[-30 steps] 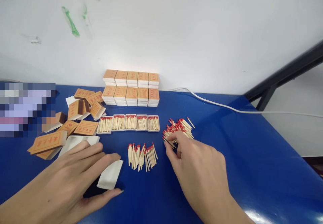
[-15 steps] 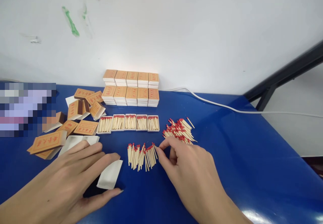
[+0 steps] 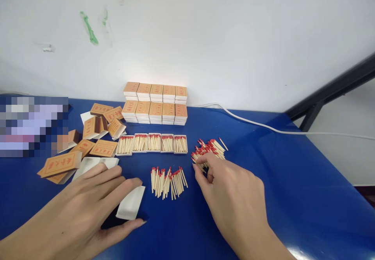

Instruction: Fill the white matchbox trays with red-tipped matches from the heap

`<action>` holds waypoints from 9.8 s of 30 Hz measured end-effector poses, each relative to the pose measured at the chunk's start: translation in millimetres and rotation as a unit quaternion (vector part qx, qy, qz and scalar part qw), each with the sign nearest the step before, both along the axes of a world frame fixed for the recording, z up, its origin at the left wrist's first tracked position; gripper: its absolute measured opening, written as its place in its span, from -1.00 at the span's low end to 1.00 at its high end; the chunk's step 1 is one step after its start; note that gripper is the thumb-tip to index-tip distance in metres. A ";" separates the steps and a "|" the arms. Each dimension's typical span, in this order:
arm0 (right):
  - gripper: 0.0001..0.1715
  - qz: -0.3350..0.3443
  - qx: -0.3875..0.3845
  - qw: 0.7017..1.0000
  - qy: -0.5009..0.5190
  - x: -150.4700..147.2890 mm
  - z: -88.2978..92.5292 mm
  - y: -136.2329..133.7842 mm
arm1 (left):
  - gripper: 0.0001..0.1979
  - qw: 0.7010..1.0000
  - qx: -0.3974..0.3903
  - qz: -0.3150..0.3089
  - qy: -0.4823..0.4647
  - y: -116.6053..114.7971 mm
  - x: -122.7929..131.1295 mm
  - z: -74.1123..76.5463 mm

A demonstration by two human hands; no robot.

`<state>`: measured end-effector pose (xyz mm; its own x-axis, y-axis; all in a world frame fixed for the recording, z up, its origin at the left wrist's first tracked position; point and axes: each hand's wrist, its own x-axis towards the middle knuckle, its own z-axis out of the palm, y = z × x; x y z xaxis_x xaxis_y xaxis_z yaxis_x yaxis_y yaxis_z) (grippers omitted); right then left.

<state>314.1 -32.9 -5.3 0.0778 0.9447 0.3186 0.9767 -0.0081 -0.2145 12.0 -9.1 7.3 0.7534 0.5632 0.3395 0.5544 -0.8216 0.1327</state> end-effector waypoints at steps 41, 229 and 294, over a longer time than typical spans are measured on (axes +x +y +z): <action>-0.48 -0.054 -0.075 0.996 0.009 6.9 9.8 0.3 | -0.62 1.000 0.011 0.000 0.020 -0.9 -0.8 0.8; -0.77 0.416 -0.186 0.890 0.008 -51.9 32.2 7.7 | -0.65 0.959 -0.240 0.082 -0.130 -16.7 13.0 -22.6; -0.70 0.078 -0.166 0.982 -0.038 4.2 33.1 28.2 | -0.82 0.992 -0.079 0.024 -0.098 -16.0 15.0 -18.0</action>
